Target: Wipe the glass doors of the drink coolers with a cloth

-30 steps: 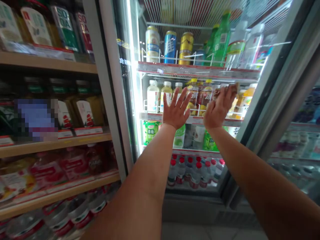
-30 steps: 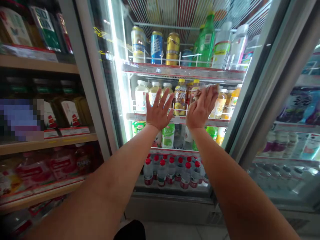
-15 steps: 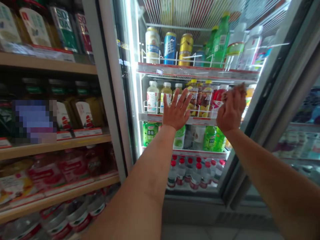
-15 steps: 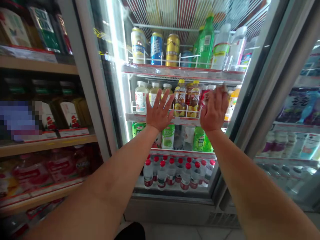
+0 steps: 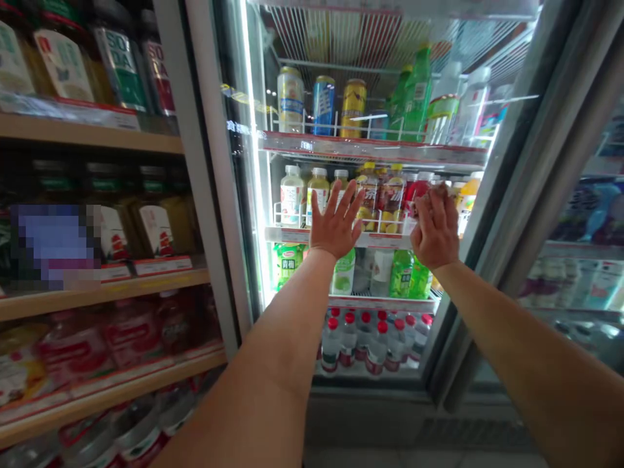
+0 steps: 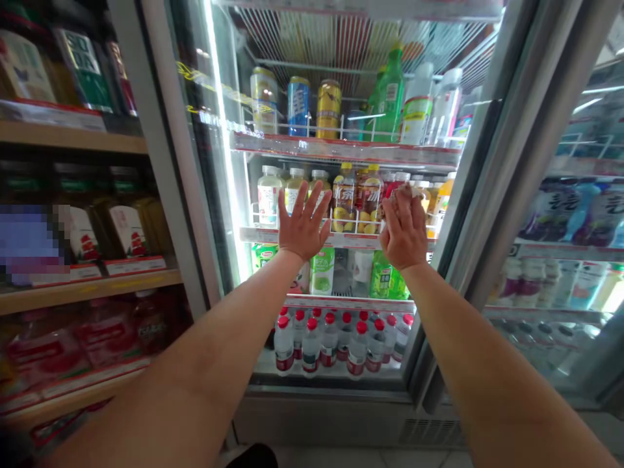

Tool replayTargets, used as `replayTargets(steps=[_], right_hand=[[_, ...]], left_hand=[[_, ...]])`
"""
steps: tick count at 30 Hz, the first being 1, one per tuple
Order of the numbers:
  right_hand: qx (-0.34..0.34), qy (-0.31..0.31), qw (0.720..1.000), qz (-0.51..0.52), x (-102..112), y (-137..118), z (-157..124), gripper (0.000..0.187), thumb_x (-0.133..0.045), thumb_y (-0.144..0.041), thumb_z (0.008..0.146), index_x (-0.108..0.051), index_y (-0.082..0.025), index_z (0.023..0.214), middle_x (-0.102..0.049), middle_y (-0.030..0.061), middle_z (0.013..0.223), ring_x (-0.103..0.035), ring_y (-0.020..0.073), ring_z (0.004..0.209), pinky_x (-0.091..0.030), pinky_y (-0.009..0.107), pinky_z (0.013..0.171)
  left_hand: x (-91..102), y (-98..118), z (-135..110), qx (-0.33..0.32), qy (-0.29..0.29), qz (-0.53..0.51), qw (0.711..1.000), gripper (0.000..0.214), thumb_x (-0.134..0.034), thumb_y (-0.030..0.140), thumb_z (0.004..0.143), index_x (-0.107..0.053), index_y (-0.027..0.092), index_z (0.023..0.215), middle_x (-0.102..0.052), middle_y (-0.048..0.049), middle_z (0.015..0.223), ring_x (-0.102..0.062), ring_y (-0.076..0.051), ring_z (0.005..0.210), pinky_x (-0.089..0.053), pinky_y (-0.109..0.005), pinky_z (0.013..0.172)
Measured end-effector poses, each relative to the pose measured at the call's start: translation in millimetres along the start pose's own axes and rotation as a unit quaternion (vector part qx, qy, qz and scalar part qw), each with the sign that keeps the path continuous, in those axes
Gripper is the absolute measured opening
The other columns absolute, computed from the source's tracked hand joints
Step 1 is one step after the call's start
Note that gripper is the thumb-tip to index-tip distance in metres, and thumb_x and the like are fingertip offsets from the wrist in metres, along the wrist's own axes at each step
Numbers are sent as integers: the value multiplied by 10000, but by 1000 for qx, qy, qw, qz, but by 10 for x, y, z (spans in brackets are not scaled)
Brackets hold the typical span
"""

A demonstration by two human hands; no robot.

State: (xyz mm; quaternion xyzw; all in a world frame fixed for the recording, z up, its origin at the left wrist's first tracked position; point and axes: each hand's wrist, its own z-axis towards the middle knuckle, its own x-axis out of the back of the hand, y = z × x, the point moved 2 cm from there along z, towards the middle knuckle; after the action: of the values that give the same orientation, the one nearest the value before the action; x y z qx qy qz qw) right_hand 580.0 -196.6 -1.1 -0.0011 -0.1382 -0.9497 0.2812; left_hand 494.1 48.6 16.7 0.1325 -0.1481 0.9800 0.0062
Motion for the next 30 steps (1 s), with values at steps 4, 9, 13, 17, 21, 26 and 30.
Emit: replayTargets(steps=[4,9,13,17,21,26,30], right_hand=[[-61,62,996,7,-73,-269,53,685,-443,-227,950,-330,-160,1622,-228,121,1712,-120,357,1603,-275,643,1256],[42,-18,998,43,-113,-661,230,599,-458,-301,1004,-406,-211,1594,-333,88,1681,-125,311,1609,-278,571,1275],[89,-34,995,27,-110,-700,242,527,-464,-284,996,-534,-227,1516,-448,77,1619,-231,307,1586,-320,551,1260],[57,-45,997,22,-81,-713,249,531,-459,-279,981,-555,-239,1501,-454,70,1614,-288,315,1567,-329,572,1249],[46,-55,996,46,-41,-715,476,550,-444,-269,996,-500,-238,1542,-424,66,1634,-295,294,1566,-287,572,1269],[-106,57,992,25,-62,-586,784,573,-412,-258,1000,-467,-137,1558,-388,160,1641,-281,336,1567,-302,619,1241],[-1,17,999,35,-101,-608,696,541,-432,-252,995,-520,-173,1523,-447,128,1613,-282,307,1570,-328,570,1248]], left_hand=[[-3,0,0,0,1,1,1000,642,-475,355,1046,-285,216,1644,-240,-78,1692,-4,-277,1595,198,-624,1231],[2,2,-3,-10,27,23,999,612,-455,360,1057,-316,199,1631,-253,-74,1683,-13,-278,1593,197,-618,1235],[21,-1,-2,0,10,14,1000,606,-454,361,1056,-326,217,1630,-264,-71,1679,-38,-279,1593,166,-628,1247],[34,0,2,8,-7,4,1000,610,-465,354,1053,-320,230,1633,-256,-76,1680,-66,-289,1593,89,-677,1255],[40,-2,1,8,-7,6,1000,623,-479,352,1046,-312,243,1637,-252,-65,1681,-68,-295,1592,75,-686,1256],[33,-9,-8,2,3,20,1000,637,-487,352,1041,-304,234,1639,-256,-67,1678,-62,-294,1593,72,-686,1256],[27,-14,-13,-6,16,27,1000,628,-484,352,1042,-318,223,1634,-264,-74,1674,-78,-297,1592,80,-686,1252]])
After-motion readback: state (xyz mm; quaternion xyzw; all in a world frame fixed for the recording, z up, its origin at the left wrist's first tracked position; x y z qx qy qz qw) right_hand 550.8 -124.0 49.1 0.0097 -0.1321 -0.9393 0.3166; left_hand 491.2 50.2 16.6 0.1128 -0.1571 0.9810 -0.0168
